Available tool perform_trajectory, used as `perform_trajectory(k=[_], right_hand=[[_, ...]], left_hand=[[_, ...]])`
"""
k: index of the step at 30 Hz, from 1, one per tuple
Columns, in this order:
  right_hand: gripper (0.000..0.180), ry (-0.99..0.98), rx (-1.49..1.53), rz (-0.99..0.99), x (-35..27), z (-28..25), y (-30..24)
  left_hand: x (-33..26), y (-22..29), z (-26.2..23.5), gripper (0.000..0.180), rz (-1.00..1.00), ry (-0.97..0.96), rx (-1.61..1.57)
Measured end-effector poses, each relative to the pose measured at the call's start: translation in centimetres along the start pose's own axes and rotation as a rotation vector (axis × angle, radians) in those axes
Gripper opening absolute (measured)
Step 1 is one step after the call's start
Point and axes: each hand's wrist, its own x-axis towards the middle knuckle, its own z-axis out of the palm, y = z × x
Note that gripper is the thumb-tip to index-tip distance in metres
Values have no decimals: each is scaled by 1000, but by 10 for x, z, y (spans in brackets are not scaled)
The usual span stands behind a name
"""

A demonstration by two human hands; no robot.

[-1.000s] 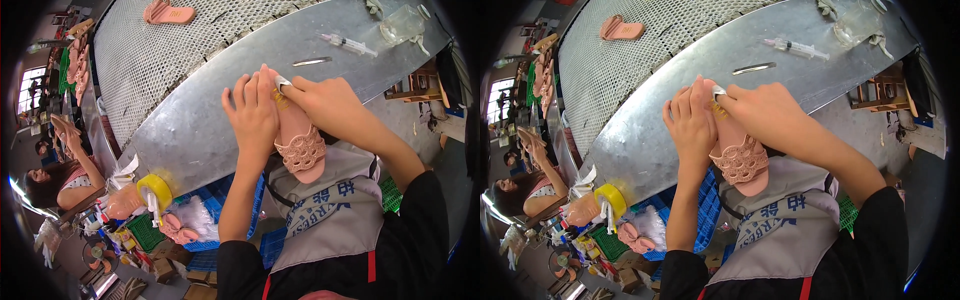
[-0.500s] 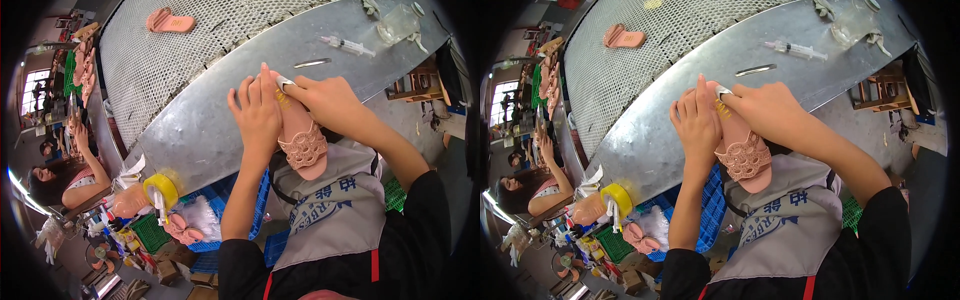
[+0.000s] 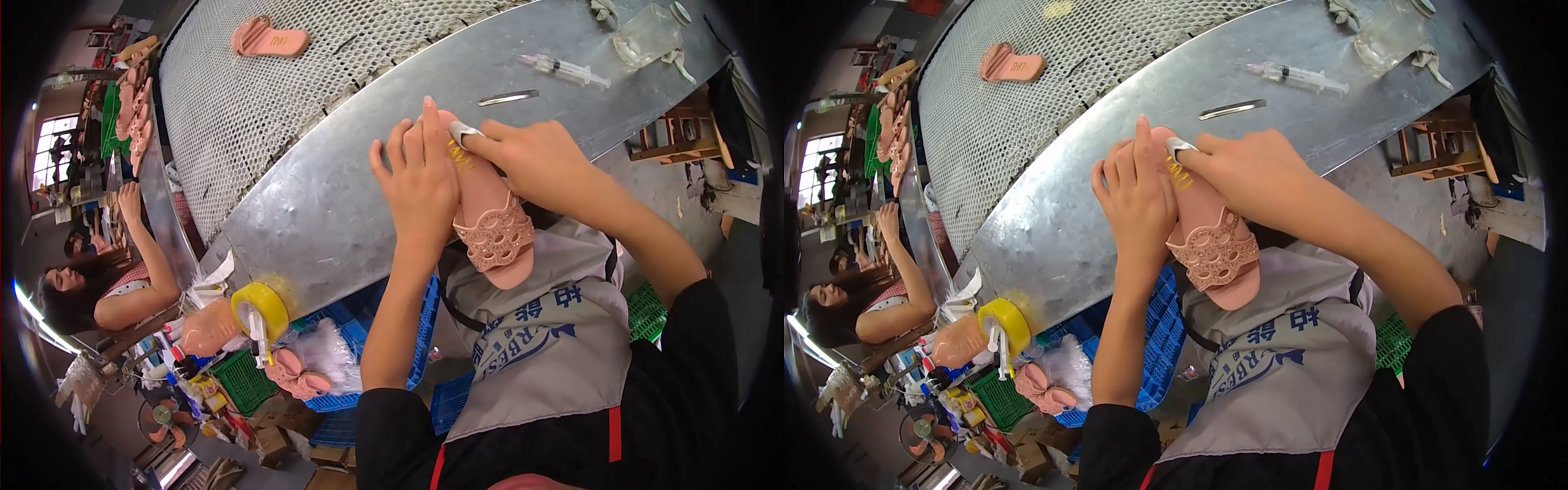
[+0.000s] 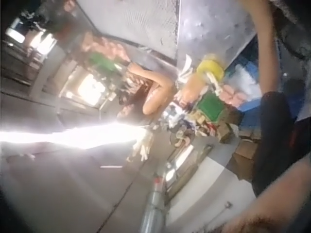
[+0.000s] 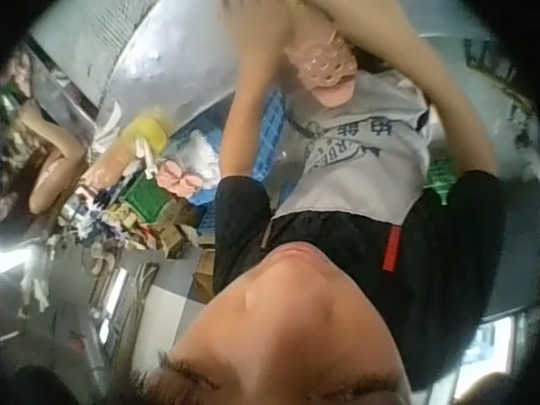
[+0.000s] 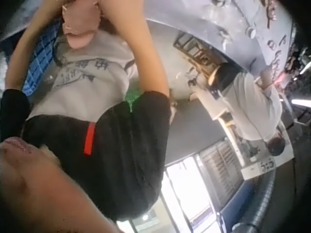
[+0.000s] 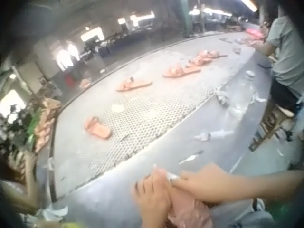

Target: The recorder is cleaning and inspecting pink slippers at a workstation in a shoe manufacturing facility.

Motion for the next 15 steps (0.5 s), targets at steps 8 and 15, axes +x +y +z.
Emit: perform_trajectory(k=[8,15], right_hand=[[37,-72,5,51,-8,-3,-1],[39,-69,31,68,-7,-1,2]], left_hand=[[-2,-1,1,63,15,7,14],[-3,-1,1,61,-4,0,-7]])
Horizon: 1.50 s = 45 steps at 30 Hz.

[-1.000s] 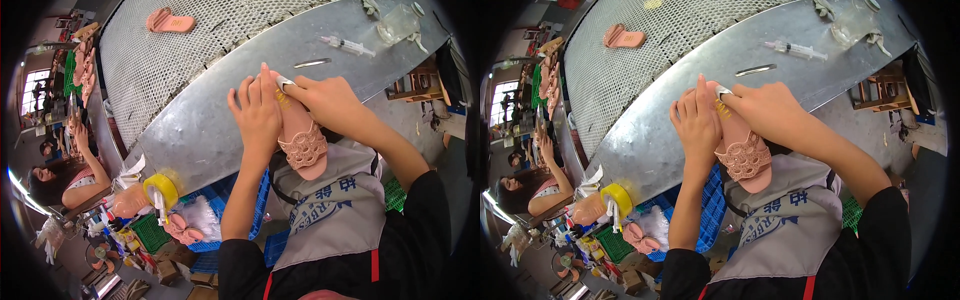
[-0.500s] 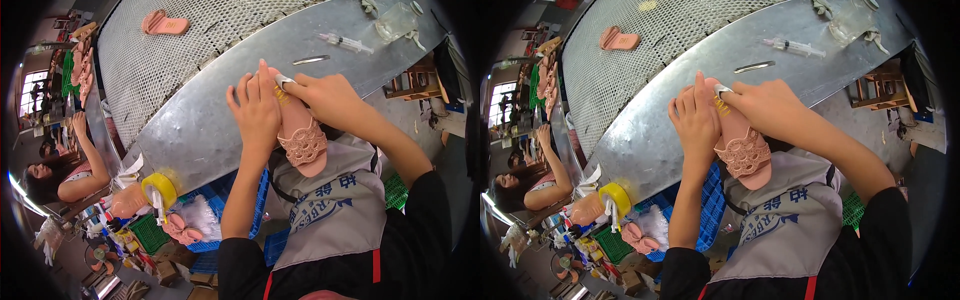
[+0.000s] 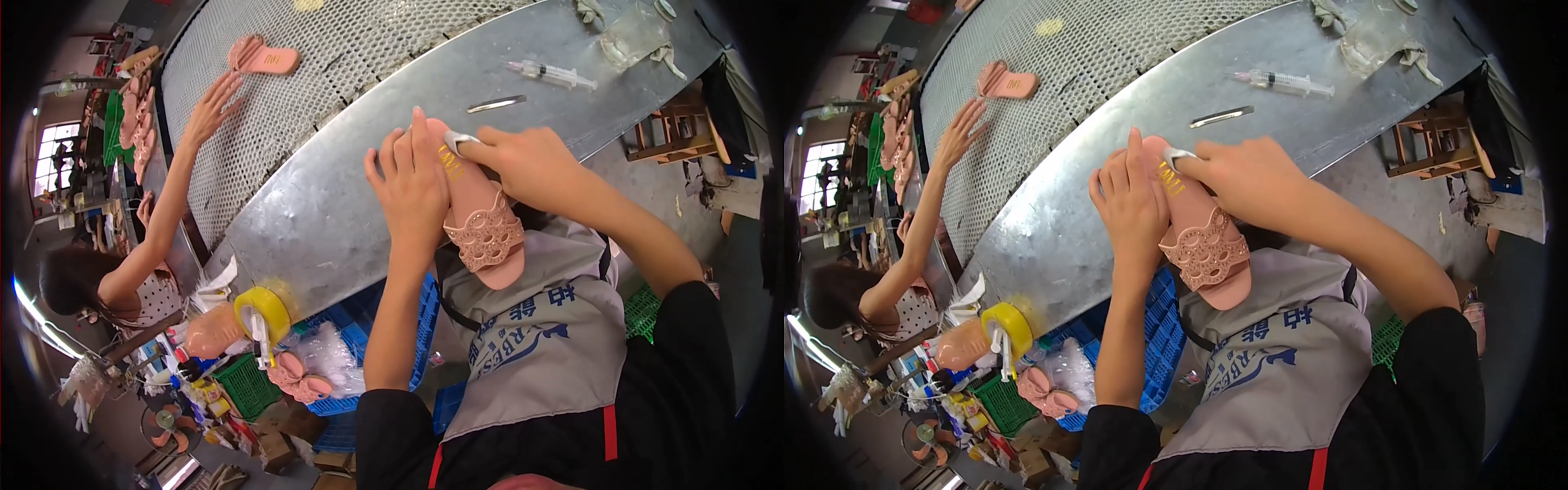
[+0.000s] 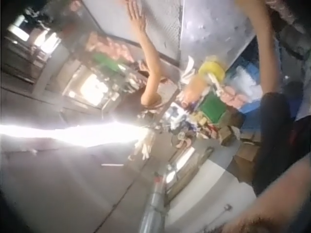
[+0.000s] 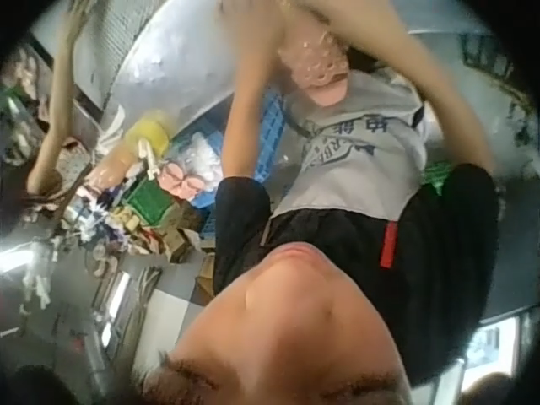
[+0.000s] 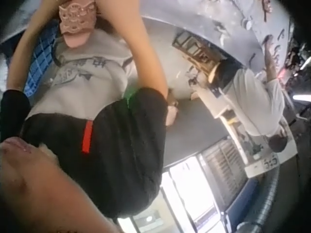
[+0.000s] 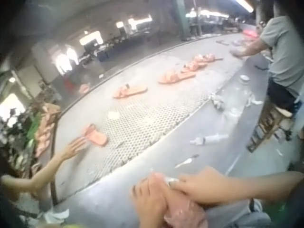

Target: The recorder is cleaning and inspecting pink slippers at a workstation in a shoe manufacturing facility.

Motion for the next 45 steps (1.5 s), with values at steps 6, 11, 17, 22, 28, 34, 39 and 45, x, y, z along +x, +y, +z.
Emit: perform_trajectory(k=[6,11,17,22,28,34,39,45], right_hand=[[38,99,33,-28,4,4,3],[37,74,2,40,1,6,-3],[38,118,16,26,-10,12,-8],[37,128,24,8,9,13,11],[39,360,264,164,-27,17,26],[40,401,657,323,-104,40,17],[41,258,829,272,-151,75,-3],[37,-264,1419,267,-139,87,-15]], left_hand=[[4,0,0,61,27,3,22],[3,1,0,62,10,-27,48],[0,-6,1,65,29,0,46],[1,0,1,64,49,-2,45],[-3,-9,4,60,44,33,-8],[0,-10,-13,47,-63,-15,-164],[-16,38,-84,29,-389,12,-582],[-40,109,-56,47,-155,-106,-148]])
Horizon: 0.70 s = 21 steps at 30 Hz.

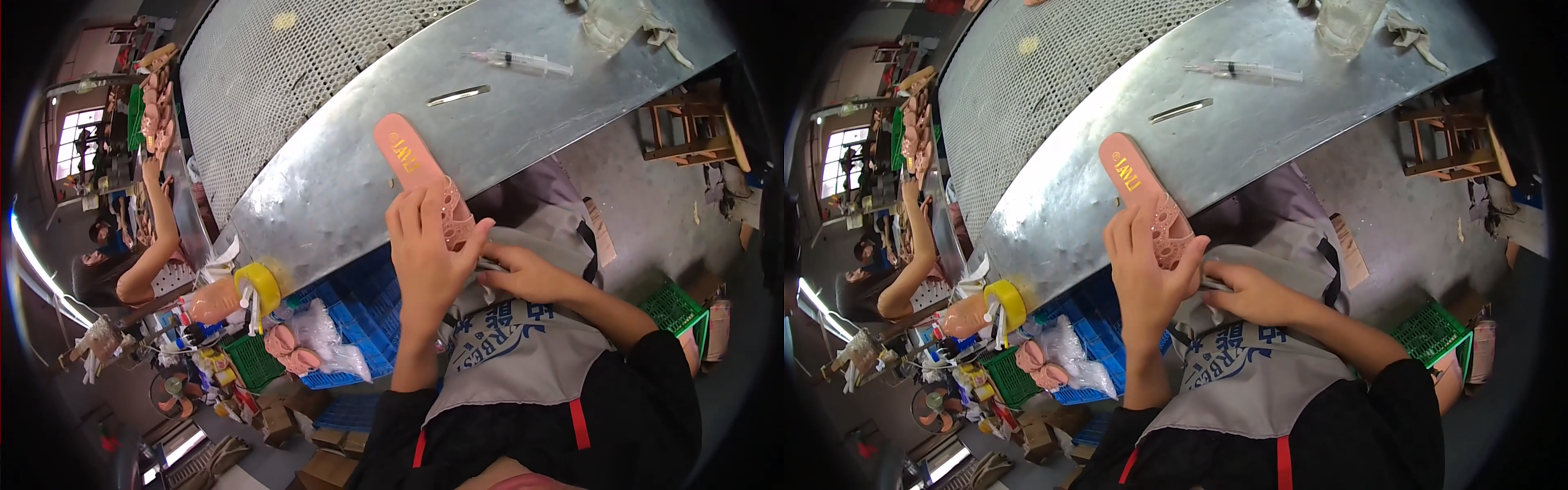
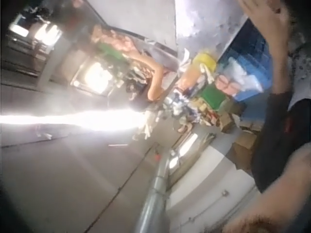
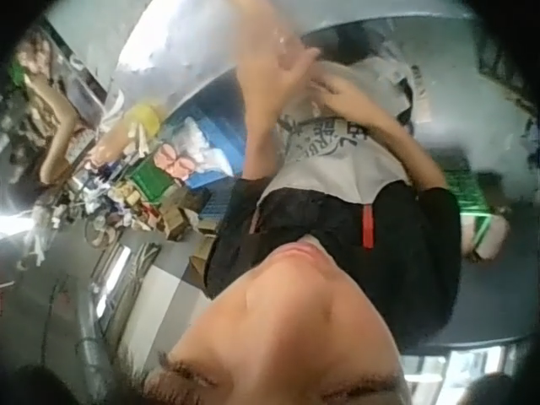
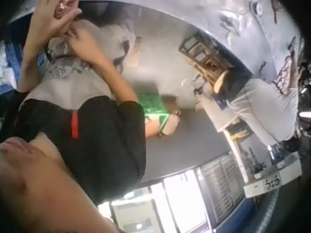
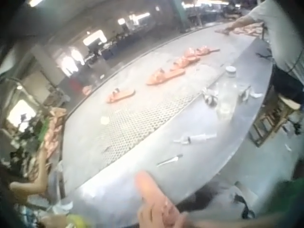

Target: The recorder is cleaning and inspecting pink slippers at a workstation in a shoe manufacturing facility.

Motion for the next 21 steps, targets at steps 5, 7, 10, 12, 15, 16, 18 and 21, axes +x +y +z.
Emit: perform_trajectory(k=[5,7,10,12,15,16,18,21], right_hand=[[35,-112,-231,-121,-18,12,-47],[31,-104,-365,-77,-20,17,-58],[28,-114,-411,-79,-19,18,-58],[28,-106,-418,-87,-17,19,-57],[29,-81,-468,-141,-14,19,-58],[29,-84,-481,-137,-13,19,-59],[28,-91,-492,-130,-11,18,-58],[27,-53,-505,-167,-10,15,-53]], left_hand=[[-28,-24,1,35,-457,178,-618],[-34,-33,1,31,-498,189,-829],[-36,-35,2,28,-473,189,-852],[-34,-36,2,27,-494,189,-902],[-32,-37,1,26,-502,220,-976],[-32,-38,1,25,-478,212,-952],[-32,-40,1,24,-459,204,-928],[-32,-42,2,22,-440,185,-902]])
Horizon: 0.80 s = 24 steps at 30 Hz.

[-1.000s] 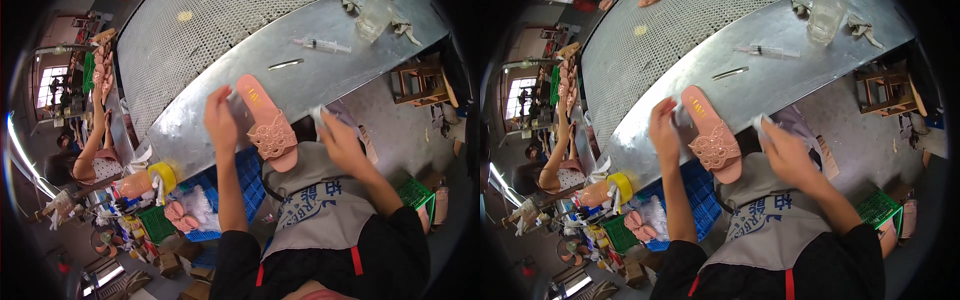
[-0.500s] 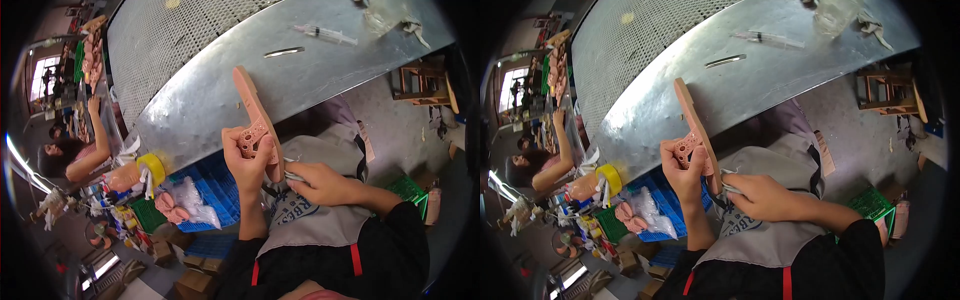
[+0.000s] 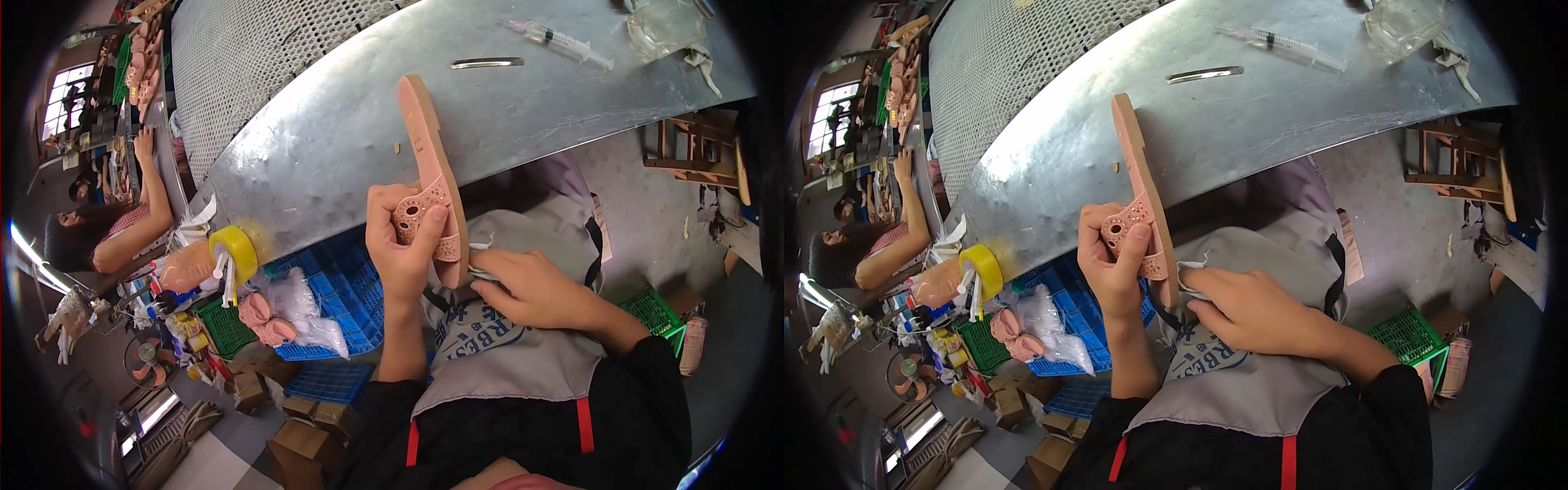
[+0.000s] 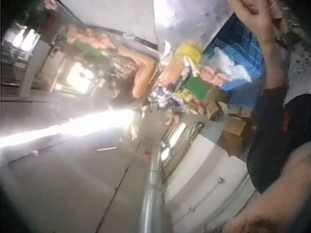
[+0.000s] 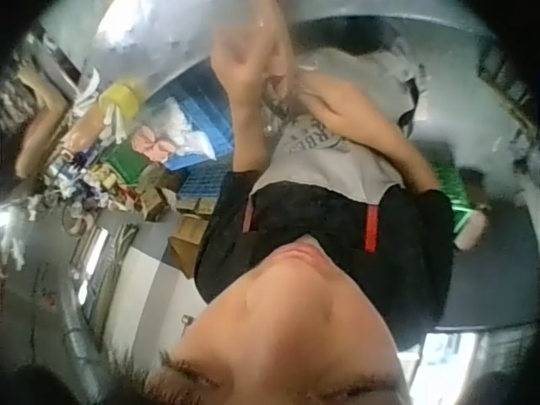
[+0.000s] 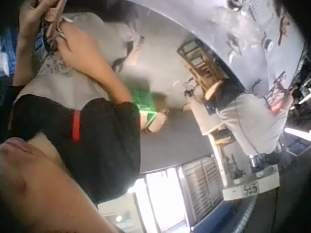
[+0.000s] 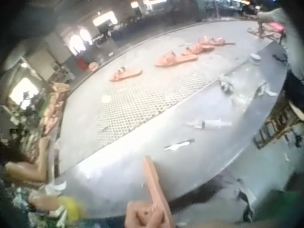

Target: The recorder is cleaning and inspecting pink slippers at a workstation in a shoe manufacturing facility.

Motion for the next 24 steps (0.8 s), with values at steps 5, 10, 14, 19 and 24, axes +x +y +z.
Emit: perform_trajectory(k=[5,10,14,19,24], right_hand=[[26,22,-70,-51,1,-3,9],[24,28,-93,-15,4,-10,7],[32,-13,-22,50,6,-19,2],[40,82,-98,-5,18,-15,3],[40,105,-80,-76,29,-9,15]], left_hand=[[-1,-1,-1,19,-43,-16,-31],[0,0,-3,18,-37,-27,-6],[0,0,-5,18,-46,-40,-11],[0,-2,-4,19,-14,-50,49],[-1,7,-1,23,-56,-21,27]])
